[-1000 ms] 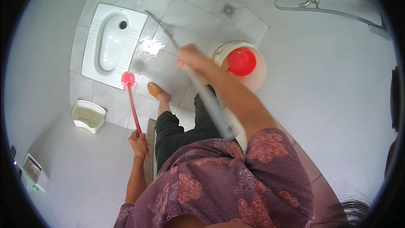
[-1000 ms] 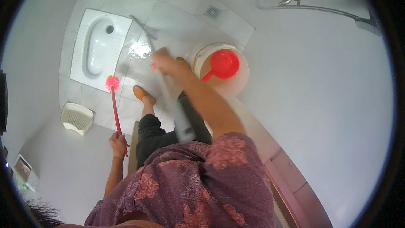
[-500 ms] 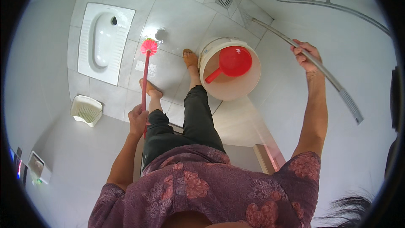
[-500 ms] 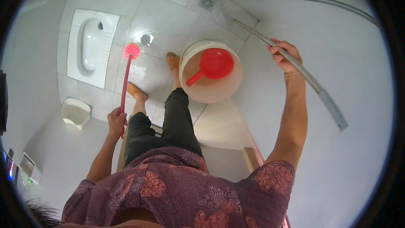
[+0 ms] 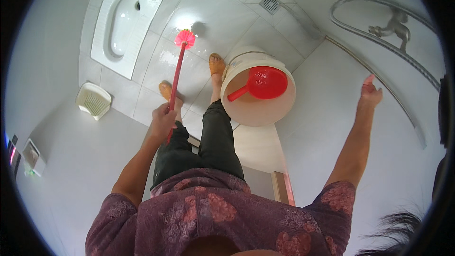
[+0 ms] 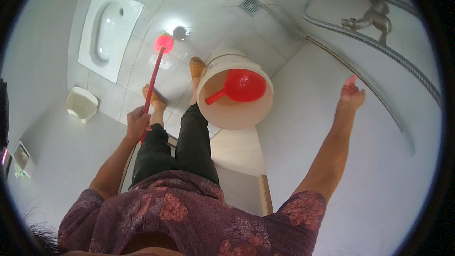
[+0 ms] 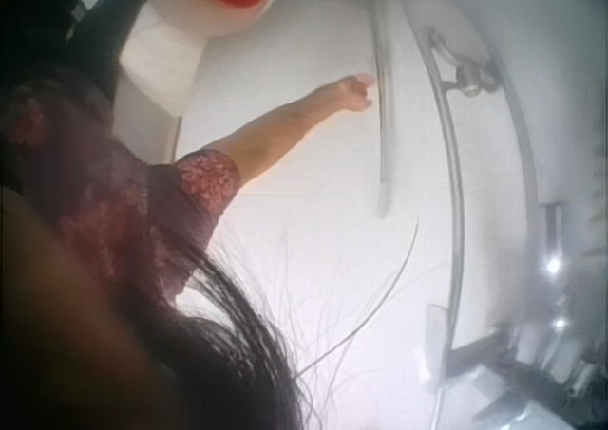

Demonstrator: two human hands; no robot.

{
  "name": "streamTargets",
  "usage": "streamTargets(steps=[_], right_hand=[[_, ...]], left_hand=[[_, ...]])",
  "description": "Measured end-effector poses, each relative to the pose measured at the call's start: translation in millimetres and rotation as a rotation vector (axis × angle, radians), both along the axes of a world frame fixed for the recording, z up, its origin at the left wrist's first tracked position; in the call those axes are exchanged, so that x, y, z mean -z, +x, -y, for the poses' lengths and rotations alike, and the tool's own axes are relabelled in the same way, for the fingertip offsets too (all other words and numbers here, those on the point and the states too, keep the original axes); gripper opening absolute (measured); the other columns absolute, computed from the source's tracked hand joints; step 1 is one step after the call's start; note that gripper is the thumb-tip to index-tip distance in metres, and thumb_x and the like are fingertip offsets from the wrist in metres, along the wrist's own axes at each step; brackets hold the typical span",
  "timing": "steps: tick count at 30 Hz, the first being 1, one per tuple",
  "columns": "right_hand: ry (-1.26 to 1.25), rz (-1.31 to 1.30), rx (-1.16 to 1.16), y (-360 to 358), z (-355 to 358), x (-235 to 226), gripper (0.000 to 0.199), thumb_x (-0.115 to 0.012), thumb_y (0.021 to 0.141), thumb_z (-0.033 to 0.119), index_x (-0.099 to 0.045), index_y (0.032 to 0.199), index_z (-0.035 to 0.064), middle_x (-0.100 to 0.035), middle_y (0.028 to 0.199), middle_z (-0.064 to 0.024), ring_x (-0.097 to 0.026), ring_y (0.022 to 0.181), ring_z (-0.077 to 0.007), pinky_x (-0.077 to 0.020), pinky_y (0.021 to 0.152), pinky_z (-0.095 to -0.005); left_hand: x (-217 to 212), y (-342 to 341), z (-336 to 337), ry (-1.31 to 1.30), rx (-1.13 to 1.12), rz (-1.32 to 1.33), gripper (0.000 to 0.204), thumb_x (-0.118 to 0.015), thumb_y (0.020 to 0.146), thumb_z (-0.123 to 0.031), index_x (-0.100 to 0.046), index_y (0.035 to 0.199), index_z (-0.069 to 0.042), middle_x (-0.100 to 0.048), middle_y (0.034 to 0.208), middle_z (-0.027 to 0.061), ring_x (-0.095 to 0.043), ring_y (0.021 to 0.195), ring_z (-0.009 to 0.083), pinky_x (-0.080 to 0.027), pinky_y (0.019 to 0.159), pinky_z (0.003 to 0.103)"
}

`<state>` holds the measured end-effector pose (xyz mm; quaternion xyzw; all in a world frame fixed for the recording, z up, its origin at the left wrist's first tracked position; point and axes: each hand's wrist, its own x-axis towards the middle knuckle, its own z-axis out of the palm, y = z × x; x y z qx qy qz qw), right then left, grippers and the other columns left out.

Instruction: The person mops a tiled bathroom floor using a red mop and a white bucket. They repeatedly scrub the floor, occasionally dip the mop into the bucket, and use a squeegee to push water toward the drain.

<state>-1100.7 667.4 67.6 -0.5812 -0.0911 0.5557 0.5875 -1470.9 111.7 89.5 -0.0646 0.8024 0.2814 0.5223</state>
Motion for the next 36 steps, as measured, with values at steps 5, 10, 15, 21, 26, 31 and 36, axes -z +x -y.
streamTargets(steps=[5, 10, 15, 21, 26, 31, 36], right_hand=[[-0.511, 0.494, -1.453, -142.2, 199.3, 54.0, 0.022, -0.045, 0.090, 0.020, -0.062, 0.091, 0.0050, -0.062, 0.084, -0.0070, -0.057, 0.074, -0.0139, -0.0480, 0.067, -0.0260], [-1.002, -0.335, -1.617, -236.3, 417.9, 69.5, 0.029, -0.051, 0.086, 0.032, -0.056, 0.101, 0.0076, -0.055, 0.088, -0.0013, -0.056, 0.085, -0.0137, -0.0485, 0.064, -0.0282], [-1.077, -0.076, -1.625, -270.1, 474.4, 87.8, 0.014, -0.047, 0.087, 0.015, -0.054, 0.088, 0.0021, -0.052, 0.069, -0.0054, -0.053, 0.056, -0.0154, -0.0467, 0.051, -0.0308], [-1.014, 0.365, -2.105, -256.3, 539.1, 111.0, 0.008, -0.048, 0.083, 0.012, -0.048, 0.084, 0.0042, -0.050, 0.064, -0.0071, -0.050, 0.049, -0.0173, -0.0436, 0.042, -0.0344], [0.257, 0.910, -2.691, -240.5, 588.5, 178.9, 0.031, -0.053, 0.080, 0.018, -0.047, 0.105, 0.0013, -0.060, 0.081, -0.0220, -0.058, 0.069, -0.0352, -0.0474, 0.063, -0.0443], [0.432, 1.242, -2.668, -215.8, 523.8, 213.5, 0.041, -0.052, 0.081, 0.021, -0.044, 0.120, 0.0078, -0.062, 0.084, -0.0208, -0.060, 0.079, -0.0377, -0.0460, 0.067, -0.0476], [0.278, 1.347, -2.244, -228.4, 485.0, 209.5, 0.039, -0.046, 0.085, 0.019, -0.048, 0.124, 0.0135, -0.060, 0.072, -0.0197, -0.059, 0.069, -0.0376, -0.0464, 0.060, -0.0439]], left_hand=[[22.2, 15.9, -32.7, 0.051, -0.303, 0.018, 0.025, -0.049, 0.078, -0.006, -0.058, 0.097, 0.007, -0.054, 0.066, 0.0057, -0.052, 0.053, 0.0108, -0.045, 0.044, 0.025], [52.6, 55.9, -36.3, 0.146, -0.187, -0.217, 0.022, -0.046, 0.082, -0.008, -0.057, 0.095, 0.006, -0.057, 0.068, 0.0075, -0.054, 0.056, 0.0115, -0.043, 0.046, 0.026], [43.9, 89.3, 30.9, -0.053, -0.183, -0.287, 0.024, -0.042, 0.088, -0.015, -0.056, 0.092, 0.004, -0.058, 0.067, 0.0143, -0.055, 0.058, 0.0189, -0.044, 0.054, 0.031], [38.5, 123.8, 130.3, -0.289, -0.047, -0.263, 0.026, -0.051, 0.085, -0.022, -0.055, 0.099, 0.000, -0.059, 0.077, 0.0238, -0.058, 0.071, 0.0393, -0.046, 0.063, 0.044], [34.9, 150.4, 196.1, -0.496, 0.257, -0.125, 0.053, -0.060, 0.076, -0.033, -0.044, 0.115, -0.001, -0.054, 0.106, 0.0239, -0.057, 0.087, 0.0411, -0.047, 0.073, 0.046], [34.9, 173.3, 231.0, -0.551, 0.218, 0.285, 0.085, -0.069, 0.063, -0.040, -0.030, 0.125, 0.003, -0.047, 0.112, 0.0257, -0.054, 0.094, 0.0423, -0.047, 0.080, 0.046], [45.2, 183.4, 248.9, -0.491, 0.195, 0.214, 0.087, -0.070, 0.061, -0.039, -0.029, 0.122, 0.009, -0.048, 0.107, 0.0274, -0.054, 0.096, 0.0425, -0.048, 0.081, 0.044]])
